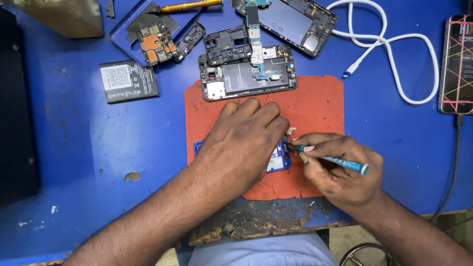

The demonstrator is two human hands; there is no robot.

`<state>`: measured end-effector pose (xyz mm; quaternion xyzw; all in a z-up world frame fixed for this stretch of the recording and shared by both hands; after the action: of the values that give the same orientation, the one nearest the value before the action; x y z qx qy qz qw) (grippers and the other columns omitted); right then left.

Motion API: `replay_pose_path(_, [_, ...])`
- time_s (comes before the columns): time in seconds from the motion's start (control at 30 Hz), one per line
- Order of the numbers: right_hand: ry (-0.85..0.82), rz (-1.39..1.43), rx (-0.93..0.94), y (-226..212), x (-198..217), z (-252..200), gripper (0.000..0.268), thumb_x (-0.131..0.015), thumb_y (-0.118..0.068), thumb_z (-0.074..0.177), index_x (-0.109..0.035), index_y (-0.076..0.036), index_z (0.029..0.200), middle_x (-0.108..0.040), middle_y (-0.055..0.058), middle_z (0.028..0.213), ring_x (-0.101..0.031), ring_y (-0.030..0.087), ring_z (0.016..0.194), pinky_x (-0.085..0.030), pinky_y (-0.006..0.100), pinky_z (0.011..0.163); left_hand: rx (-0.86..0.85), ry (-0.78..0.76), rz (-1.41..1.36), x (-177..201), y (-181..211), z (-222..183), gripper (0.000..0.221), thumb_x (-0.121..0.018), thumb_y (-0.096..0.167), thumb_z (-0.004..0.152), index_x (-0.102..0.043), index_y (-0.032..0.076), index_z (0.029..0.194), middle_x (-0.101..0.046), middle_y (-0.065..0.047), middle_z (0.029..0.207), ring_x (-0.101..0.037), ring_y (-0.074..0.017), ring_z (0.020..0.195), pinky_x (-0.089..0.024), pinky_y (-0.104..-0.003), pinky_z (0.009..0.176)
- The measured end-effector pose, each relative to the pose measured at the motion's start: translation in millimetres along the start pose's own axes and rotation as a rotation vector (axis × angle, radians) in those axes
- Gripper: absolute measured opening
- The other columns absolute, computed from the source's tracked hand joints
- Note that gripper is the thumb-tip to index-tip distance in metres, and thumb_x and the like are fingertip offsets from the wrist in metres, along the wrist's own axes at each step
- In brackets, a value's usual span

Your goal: The person disassembles a smartphone, removes the battery, and uses a screwdriver to pry open the device. They then handle a cracked screen and attempt to separate it from the frame.

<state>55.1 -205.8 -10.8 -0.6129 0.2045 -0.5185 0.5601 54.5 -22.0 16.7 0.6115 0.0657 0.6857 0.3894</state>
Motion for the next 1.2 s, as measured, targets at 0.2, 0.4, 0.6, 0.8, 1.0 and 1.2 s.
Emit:
replay_pose_path(0.2, [0.006,0.005,0.025,-0.1,-0.7,1.6,0.018,-0.067,0.008,0.094,-0.054,0.004,0.104,-0.072,0.027,0.111,-0.076,0.025,0.103,-0.068,0.033,0.086,0.009,-0.025,0.028,-2.4,-0.8,-0.5,0.02,-0.066,0.003,0.081,-0.069,0.006,0.1,-0.059,-0.006,0.096,-0.056,-0.0245,0.093,-0.041,-0.042,0.079])
replay_pose_path(0.4, [-0.028,0.032,-0.032,2.1,-1.2,3.2,0.017,-0.065,0.009,0.094,-0.052,0.004,0.105,-0.072,0.027,0.114,-0.076,0.023,0.1,-0.068,0.032,0.084,0.015,-0.044,0.026,-3.6,-1.0,-0.4,0.017,-0.066,0.002,0.082,-0.069,0.006,0.098,-0.058,-0.006,0.095,-0.055,-0.0234,0.091,-0.041,-0.041,0.077])
replay_pose_path(0.6, [-0.039,0.003,-0.066,2.6,-0.1,4.9,0.017,-0.066,0.008,0.092,-0.055,0.003,0.104,-0.073,0.025,0.113,-0.076,0.02,0.094,-0.066,0.029,0.077,0.004,-0.027,0.014,-2.1,-0.2,0.2,0.019,-0.066,0.003,0.079,-0.068,0.006,0.098,-0.058,-0.006,0.096,-0.055,-0.0242,0.092,-0.041,-0.042,0.077])
replay_pose_path(0.8, [-0.032,-0.221,0.148,-12.5,-3.8,7.0,0.016,-0.072,0.006,0.089,-0.06,0.003,0.101,-0.074,0.024,0.111,-0.077,0.019,0.088,-0.063,0.026,0.068,0.023,-0.047,0.01,-3.7,-0.4,0.1,0.014,-0.066,0.004,0.083,-0.068,0.005,0.097,-0.058,-0.006,0.095,-0.056,-0.0236,0.093,-0.04,-0.041,0.076])
replay_pose_path(1.0, [0.006,-0.249,0.17,-13.0,-3.1,7.1,0.017,-0.072,0.008,0.091,-0.06,0.003,0.102,-0.074,0.023,0.11,-0.078,0.022,0.092,-0.065,0.027,0.071,-0.009,-0.029,0.047,-1.4,2.6,-0.1,0.011,-0.067,0.005,0.082,-0.068,0.006,0.092,-0.059,-0.006,0.095,-0.057,-0.0234,0.094,-0.041,-0.041,0.078])
replay_pose_path(1.2, [0.031,-0.012,-0.004,5.1,-1.4,0.8,0.017,-0.068,0.011,0.091,-0.06,0.005,0.105,-0.073,0.024,0.111,-0.076,0.025,0.102,-0.067,0.032,0.087,-0.054,-0.018,0.062,-2.4,7.0,3.1,0.004,-0.07,0.009,0.081,-0.068,0.007,0.083,-0.06,-0.004,0.089,-0.058,-0.0221,0.09,-0.044,-0.04,0.079])
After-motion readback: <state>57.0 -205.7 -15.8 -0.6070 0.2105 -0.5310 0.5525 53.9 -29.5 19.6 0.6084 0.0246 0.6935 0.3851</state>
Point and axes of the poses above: each hand's wrist, its own z-axis towards the middle knuckle, its own x-axis out of the back of the hand, y = z × x, the point moved 6 cm from there along z, towards the middle knuckle
